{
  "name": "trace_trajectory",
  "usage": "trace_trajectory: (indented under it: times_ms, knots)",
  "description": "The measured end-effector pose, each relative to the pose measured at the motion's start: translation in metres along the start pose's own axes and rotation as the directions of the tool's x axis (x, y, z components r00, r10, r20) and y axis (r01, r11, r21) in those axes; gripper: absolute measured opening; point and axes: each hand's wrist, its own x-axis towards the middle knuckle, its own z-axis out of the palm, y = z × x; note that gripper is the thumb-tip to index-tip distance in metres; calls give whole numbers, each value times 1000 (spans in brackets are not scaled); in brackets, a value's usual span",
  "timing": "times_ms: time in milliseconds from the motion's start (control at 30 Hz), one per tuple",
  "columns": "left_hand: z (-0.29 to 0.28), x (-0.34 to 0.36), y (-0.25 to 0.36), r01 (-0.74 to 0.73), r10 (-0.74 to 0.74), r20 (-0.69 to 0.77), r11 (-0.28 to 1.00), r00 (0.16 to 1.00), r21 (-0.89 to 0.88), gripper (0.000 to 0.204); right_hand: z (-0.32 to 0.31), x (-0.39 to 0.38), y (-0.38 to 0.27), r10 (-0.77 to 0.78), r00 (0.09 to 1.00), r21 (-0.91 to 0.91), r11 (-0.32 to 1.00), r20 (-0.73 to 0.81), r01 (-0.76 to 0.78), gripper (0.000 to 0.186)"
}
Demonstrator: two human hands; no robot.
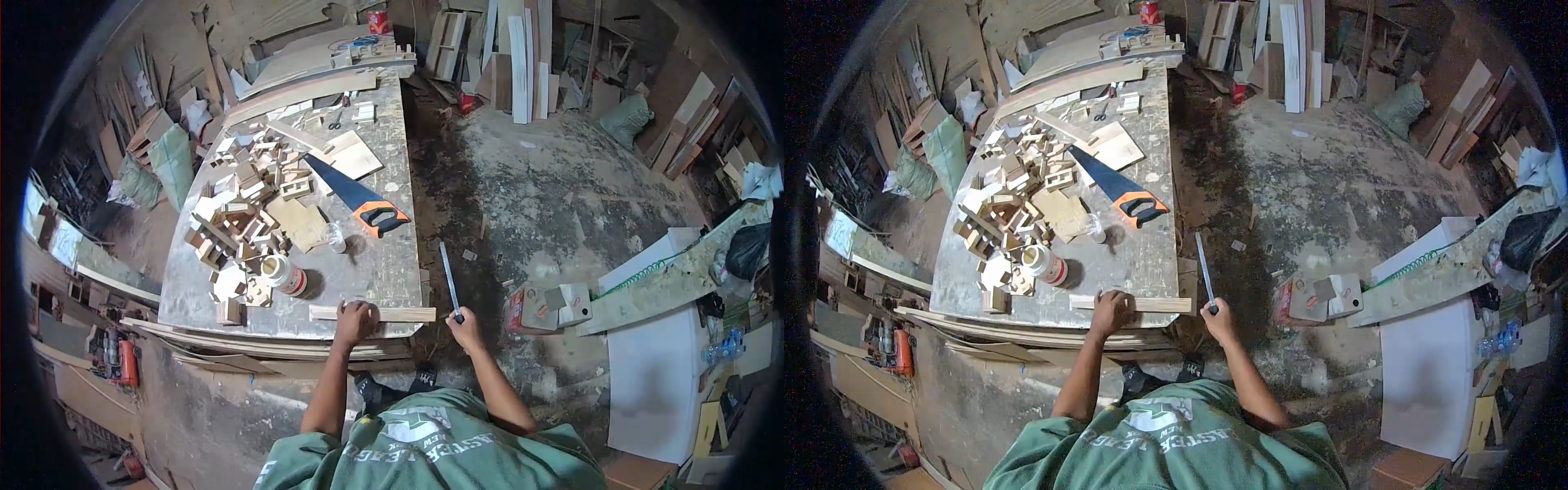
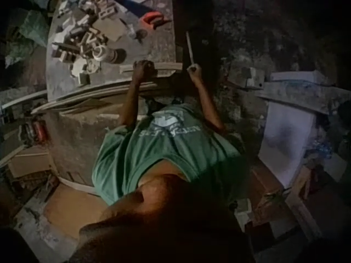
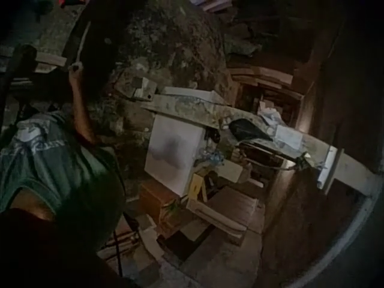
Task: Measuring and cutting small wooden pieces with a handsaw and assembling them at a workshop workbench.
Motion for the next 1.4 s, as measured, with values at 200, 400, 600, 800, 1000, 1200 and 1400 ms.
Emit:
trace_trajectory:
  times_ms: [200,400,600,800,1000,1200,1400]
  knots:
    - [-13,0,22,-87,74,-101,987,992,-135,37,3,9,-38,64,998,366,929,-24,-51,20]
    - [-45,7,44,-172,125,-235,966,964,-191,52,-30,10,-77,72,996,519,854,-56,-33,20]
    - [-80,21,82,-254,184,-324,948,928,-191,49,-50,9,-88,63,988,678,733,-142,51,21]
    - [-112,32,108,-317,230,-381,930,896,-185,59,-76,-3,-123,59,977,726,678,-205,111,21]
    - [-154,31,135,-332,225,-419,922,880,-202,61,-106,-26,-179,-51,953,736,624,-299,264,21]
    - [-185,33,151,-445,318,-517,884,795,-141,55,-126,-47,-218,-128,938,742,581,-322,334,26]
    - [-197,32,155,-470,318,-527,864,788,-180,54,-127,-58,-236,-195,906,745,517,-376,421,29]
